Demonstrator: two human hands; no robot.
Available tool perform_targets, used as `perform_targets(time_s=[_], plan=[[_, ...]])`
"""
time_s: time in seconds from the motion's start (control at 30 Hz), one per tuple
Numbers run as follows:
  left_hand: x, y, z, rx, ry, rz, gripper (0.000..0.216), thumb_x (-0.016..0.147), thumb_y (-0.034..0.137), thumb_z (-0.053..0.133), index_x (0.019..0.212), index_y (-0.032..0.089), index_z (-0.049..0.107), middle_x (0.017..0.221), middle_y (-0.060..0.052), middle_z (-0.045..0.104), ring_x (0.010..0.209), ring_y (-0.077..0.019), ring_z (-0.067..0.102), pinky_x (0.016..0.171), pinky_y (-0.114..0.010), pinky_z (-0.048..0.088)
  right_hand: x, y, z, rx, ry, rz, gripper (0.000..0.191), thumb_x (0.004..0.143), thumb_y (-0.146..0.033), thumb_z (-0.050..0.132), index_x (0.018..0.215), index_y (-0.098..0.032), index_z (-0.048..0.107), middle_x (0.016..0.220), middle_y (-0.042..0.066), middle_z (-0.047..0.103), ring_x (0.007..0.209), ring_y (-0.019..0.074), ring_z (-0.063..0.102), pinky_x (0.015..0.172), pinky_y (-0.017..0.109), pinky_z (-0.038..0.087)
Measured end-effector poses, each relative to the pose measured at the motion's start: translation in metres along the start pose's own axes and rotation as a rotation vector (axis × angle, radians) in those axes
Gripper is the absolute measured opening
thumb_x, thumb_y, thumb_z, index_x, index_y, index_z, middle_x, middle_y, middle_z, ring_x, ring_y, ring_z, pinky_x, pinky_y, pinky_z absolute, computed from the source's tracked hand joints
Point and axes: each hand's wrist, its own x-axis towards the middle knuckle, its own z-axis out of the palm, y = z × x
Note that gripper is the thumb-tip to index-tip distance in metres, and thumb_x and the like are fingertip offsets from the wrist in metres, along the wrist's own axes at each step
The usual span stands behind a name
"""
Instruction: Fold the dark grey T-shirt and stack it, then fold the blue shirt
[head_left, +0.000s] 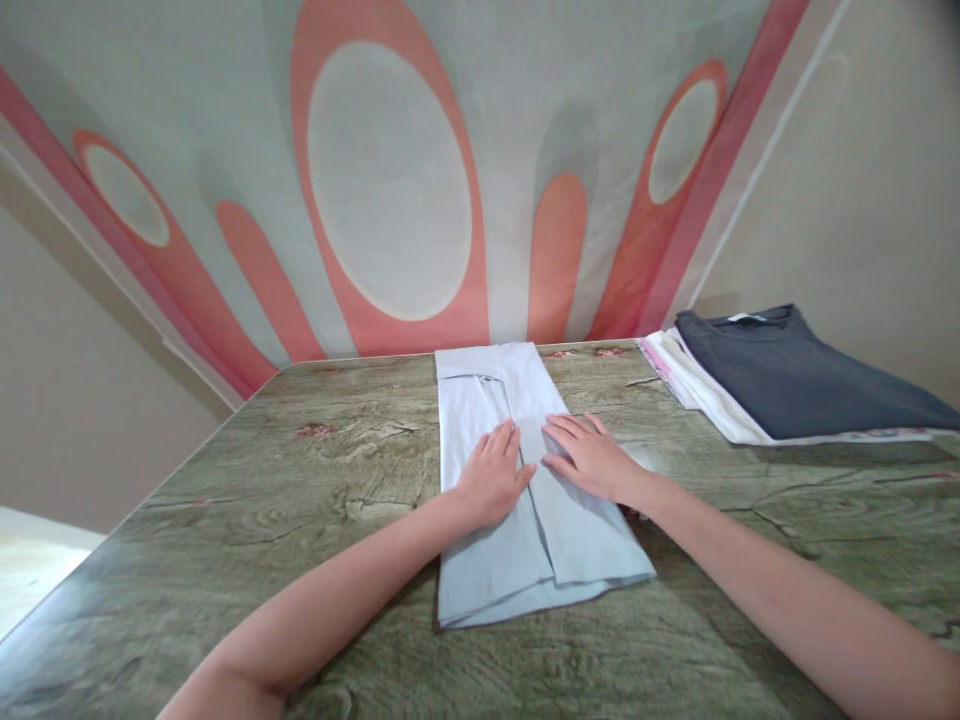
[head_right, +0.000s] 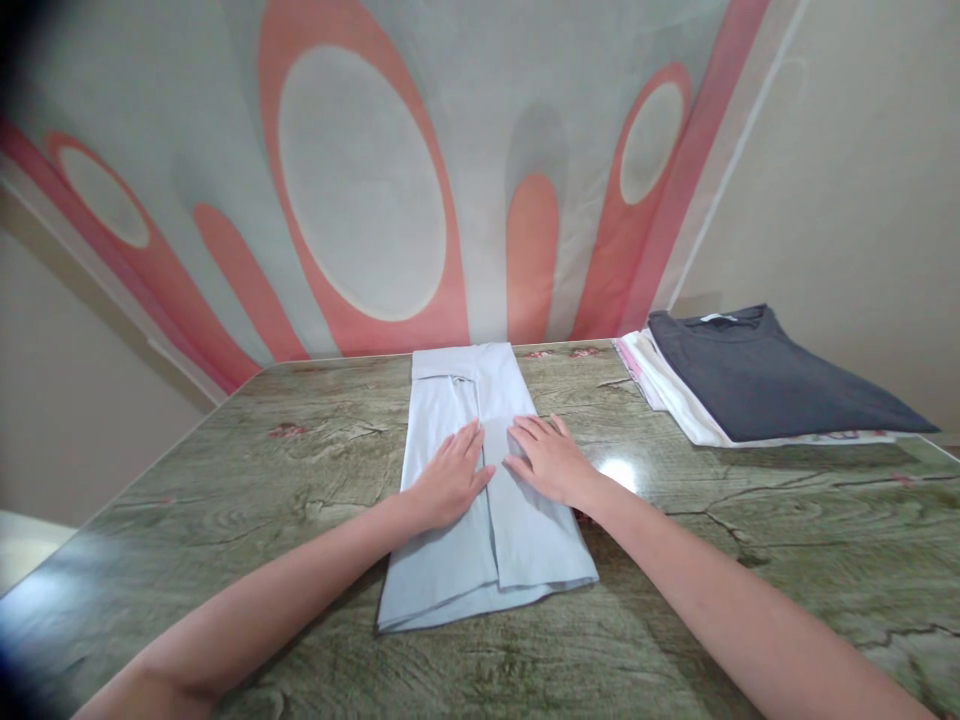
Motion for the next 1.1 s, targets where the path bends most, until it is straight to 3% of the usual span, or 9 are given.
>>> perform_targets(time_s=[0.1,0.23,0.4,0.57,0.8,1.1], plan=[[-0.049,0.013,-0.012,-0.047,-0.054,0.078,0.056,0.092,0.044,0.025,0.137,0.010,0.024,0.145,-0.015,0.019,0.134,-0.0224,0.017,0.107,-0.038,0.018,0.003,-0.012,-0.011,0.099,0.038,-0.077,0.022,0.086,-0.028,0.046,0.099,-0.018,0.061,0.108,0.009,0.059,0.103,0.0218,0.052,0.094,0.042,0.032],[-0.080,0.020,-0.019,-0.146,-0.047,0.146,0.056,0.089,0.040,0.036,0.135,0.011,0.025,0.142,-0.016,0.027,0.131,-0.0223,0.024,0.105,-0.039,0.025,0.005,-0.034,-0.018,0.313,-0.083,-0.343,0.021,0.085,-0.014,0.043,0.094,-0.019,0.061,0.104,0.007,0.057,0.095,0.0165,0.054,0.083,0.031,0.042],[-0.085,0.023,-0.022,-0.245,0.040,0.126,0.049,0.086,0.035,0.045,0.129,0.014,0.032,0.136,-0.014,0.035,0.125,-0.0222,0.032,0.102,-0.040,0.029,0.003,-0.043,-0.017,0.483,-0.155,-0.401,0.027,0.073,0.000,0.043,0.085,-0.017,0.060,0.100,0.005,0.057,0.088,0.0142,0.055,0.079,0.029,0.044],[-0.091,0.031,-0.032,-0.302,-0.009,0.152,0.029,0.082,0.041,0.053,0.101,0.020,0.051,0.105,-0.006,0.051,0.099,-0.0207,0.048,0.085,-0.036,0.042,0.000,-0.042,-0.024,0.535,-0.242,-0.437,0.029,0.062,0.001,0.047,0.082,-0.017,0.059,0.100,0.005,0.054,0.084,0.0135,0.054,0.075,0.027,0.043],[-0.093,0.037,-0.035,-0.257,-0.060,0.265,0.020,0.088,0.036,0.043,0.091,0.018,0.053,0.091,-0.005,0.053,0.084,-0.0173,0.050,0.073,-0.028,0.043,-0.003,-0.050,-0.034,0.539,-0.324,-0.464,0.022,0.063,-0.006,0.054,0.081,-0.017,0.061,0.100,0.005,0.051,0.081,0.0130,0.052,0.074,0.027,0.043],[-0.095,0.036,-0.032,-0.031,-0.025,0.367,0.019,0.090,0.024,0.037,0.084,0.017,0.053,0.081,-0.005,0.054,0.073,-0.0173,0.051,0.064,-0.030,0.042,-0.007,-0.051,-0.031,0.541,-0.363,-0.531,0.024,0.062,-0.004,0.052,0.079,-0.017,0.061,0.094,0.003,0.053,0.079,0.0134,0.052,0.072,0.027,0.042]])
